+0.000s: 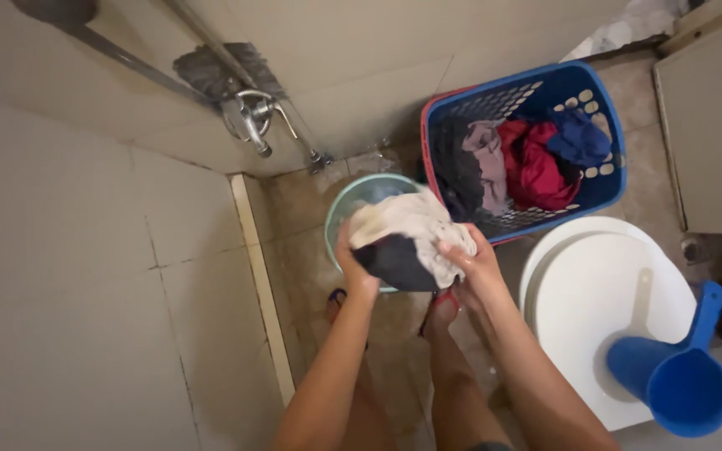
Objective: Hand washing clothes in a bucket within a bathroom.
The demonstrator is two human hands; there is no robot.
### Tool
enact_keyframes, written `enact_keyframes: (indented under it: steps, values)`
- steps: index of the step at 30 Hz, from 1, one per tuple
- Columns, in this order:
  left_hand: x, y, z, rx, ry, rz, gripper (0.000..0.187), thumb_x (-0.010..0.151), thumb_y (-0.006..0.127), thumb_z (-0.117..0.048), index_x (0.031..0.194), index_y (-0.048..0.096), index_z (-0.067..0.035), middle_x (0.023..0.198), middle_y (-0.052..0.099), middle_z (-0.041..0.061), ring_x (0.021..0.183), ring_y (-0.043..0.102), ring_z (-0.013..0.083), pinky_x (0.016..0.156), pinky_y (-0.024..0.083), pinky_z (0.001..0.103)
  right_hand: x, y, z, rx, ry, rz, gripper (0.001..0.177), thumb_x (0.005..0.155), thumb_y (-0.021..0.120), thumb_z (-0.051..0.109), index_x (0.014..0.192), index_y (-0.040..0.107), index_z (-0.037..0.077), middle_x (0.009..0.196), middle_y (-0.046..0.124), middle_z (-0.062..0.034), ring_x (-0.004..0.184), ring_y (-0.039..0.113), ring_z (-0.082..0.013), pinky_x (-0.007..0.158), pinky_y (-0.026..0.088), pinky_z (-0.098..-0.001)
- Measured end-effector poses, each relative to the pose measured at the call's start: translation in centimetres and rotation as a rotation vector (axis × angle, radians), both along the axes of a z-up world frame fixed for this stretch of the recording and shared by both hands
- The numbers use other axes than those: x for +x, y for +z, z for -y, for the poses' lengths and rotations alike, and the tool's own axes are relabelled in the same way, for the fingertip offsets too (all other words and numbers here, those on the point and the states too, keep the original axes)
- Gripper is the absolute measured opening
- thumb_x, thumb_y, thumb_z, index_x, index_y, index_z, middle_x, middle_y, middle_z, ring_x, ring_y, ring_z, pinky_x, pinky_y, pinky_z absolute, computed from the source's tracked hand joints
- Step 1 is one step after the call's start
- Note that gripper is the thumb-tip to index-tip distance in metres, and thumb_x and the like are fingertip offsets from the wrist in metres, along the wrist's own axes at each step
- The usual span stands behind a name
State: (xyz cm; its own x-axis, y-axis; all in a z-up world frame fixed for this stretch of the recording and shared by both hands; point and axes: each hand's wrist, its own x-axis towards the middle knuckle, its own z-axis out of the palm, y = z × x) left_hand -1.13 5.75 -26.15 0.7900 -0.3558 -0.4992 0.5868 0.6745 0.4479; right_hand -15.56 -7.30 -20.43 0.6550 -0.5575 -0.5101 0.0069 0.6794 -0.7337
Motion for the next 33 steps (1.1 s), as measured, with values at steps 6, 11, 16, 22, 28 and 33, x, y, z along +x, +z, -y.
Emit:
enact_keyframes:
  steps: [6,11,16,22,28,33]
  values:
    - [-4.8,7.0,2.2,0.708,-0.084,0.965,0.041,0.087,0.07,0.001,0.128,0.065,0.002,0.127,0.063,0.009,0.121,0.062,0.0223,0.108,0.049,0.034,1.1,-7.5,-1.1,0.466,-0.139,0.061,0.042,0.093,0.063,0.033,0.129,0.065,0.011,0.121,0.073,-0.0085,0.107,0.071,-0.0242,0.095,0.056,-0.042]
    - [-8.8,3.2,1.6,0.628,-0.237,0.685,0.055,0.081,0.074,0.002,0.133,0.057,-0.001,0.129,0.065,0.01,0.119,0.062,0.0207,0.106,0.047,0.035,1.4,-8.0,-1.3,0.453,-0.141,0.184,0.049,0.093,0.057,0.042,0.127,0.064,0.008,0.12,0.073,-0.0113,0.106,0.071,-0.0277,0.096,0.057,-0.0437]
    - [-7.3,1.9,0.1,0.614,-0.207,0.602,0.044,0.091,0.065,-0.003,0.135,0.062,-0.002,0.133,0.067,0.01,0.125,0.061,0.0225,0.11,0.047,0.036,1.9,-8.5,-1.9,0.268,-0.119,0.338,0.056,0.09,0.056,0.047,0.123,0.065,0.003,0.118,0.074,-0.0136,0.105,0.072,-0.0284,0.097,0.056,-0.0396]
    - [-0.9,5.6,-3.6,1.18,-0.308,1.111,0.052,0.089,0.078,-0.011,0.137,0.059,-0.005,0.139,0.063,0.011,0.128,0.055,0.0249,0.112,0.044,0.035,1.6,-9.1,-1.6,0.445,-0.125,0.294,0.038,0.1,0.061,0.029,0.129,0.064,0.004,0.116,0.072,-0.0091,0.102,0.07,-0.0225,0.096,0.055,-0.0353]
    - [2.4,7.7,-6.3,-0.011,-0.773,0.474,0.089,0.083,0.081,-0.019,0.159,0.036,-0.007,0.156,0.045,0.012,0.143,0.047,0.0263,0.12,0.038,0.039,5.2,3.4,-3.2,0.504,-0.144,0.304,0.035,0.097,0.06,0.031,0.12,0.066,0.006,0.107,0.073,-0.0071,0.095,0.07,-0.0199,0.089,0.057,-0.0325]
    - [1.1,12.3,-3.0,-0.375,-0.361,0.151,0.078,0.087,0.067,-0.042,0.154,0.041,-0.011,0.152,0.05,0.014,0.137,0.053,0.03,0.118,0.041,0.041,6.2,5.1,-5.3,0.495,-0.159,0.43,0.028,0.101,0.061,0.028,0.12,0.065,0.008,0.11,0.072,-0.0055,0.099,0.069,-0.0193,0.092,0.055,-0.0329]
